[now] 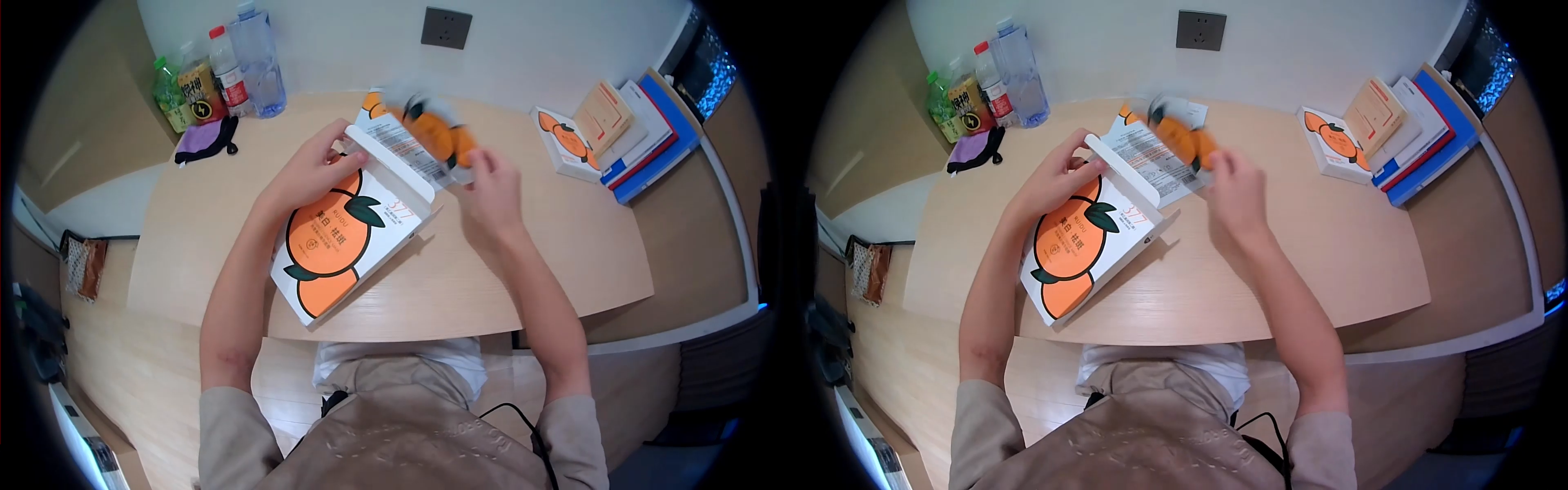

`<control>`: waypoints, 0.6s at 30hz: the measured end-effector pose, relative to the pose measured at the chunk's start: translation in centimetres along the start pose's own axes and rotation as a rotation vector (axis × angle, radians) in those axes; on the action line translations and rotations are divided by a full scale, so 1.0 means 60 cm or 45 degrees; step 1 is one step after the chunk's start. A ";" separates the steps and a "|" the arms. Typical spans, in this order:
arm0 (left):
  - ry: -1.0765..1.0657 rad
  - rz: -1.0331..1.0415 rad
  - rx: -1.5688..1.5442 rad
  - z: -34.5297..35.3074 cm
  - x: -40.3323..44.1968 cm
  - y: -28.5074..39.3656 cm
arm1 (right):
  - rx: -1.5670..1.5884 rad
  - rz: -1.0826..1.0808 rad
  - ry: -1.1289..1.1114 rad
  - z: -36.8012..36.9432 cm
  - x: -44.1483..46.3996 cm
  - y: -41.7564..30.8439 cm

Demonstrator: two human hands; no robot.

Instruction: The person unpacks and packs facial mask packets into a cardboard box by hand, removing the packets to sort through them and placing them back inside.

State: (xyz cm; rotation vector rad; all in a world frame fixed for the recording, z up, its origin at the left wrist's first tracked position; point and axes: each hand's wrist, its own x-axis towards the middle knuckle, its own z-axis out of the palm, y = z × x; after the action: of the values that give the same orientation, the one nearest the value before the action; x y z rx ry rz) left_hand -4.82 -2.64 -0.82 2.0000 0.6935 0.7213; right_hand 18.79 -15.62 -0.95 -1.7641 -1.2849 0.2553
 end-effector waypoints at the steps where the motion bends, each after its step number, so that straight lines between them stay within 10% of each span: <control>1: -0.003 -0.001 0.000 -0.001 0.001 -0.001 | 0.634 0.317 0.124 -0.010 0.001 -0.007; 6: 0.009 0.001 -0.016 0.001 -0.002 0.004 | 1.557 0.167 0.064 -0.051 0.017 0.025; 9: 0.004 0.016 -0.037 0.002 0.001 -0.003 | 1.960 0.524 -0.317 -0.048 0.021 0.038; 18: -0.073 -0.032 -0.036 -0.001 -0.003 0.008 | 1.281 0.443 -0.288 -0.004 0.004 0.028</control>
State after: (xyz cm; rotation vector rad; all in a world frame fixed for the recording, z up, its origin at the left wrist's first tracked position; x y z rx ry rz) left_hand -4.91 -2.95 -0.42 1.9755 0.6699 0.6526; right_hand 20.16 -15.64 -2.02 -1.0622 -0.7400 1.1095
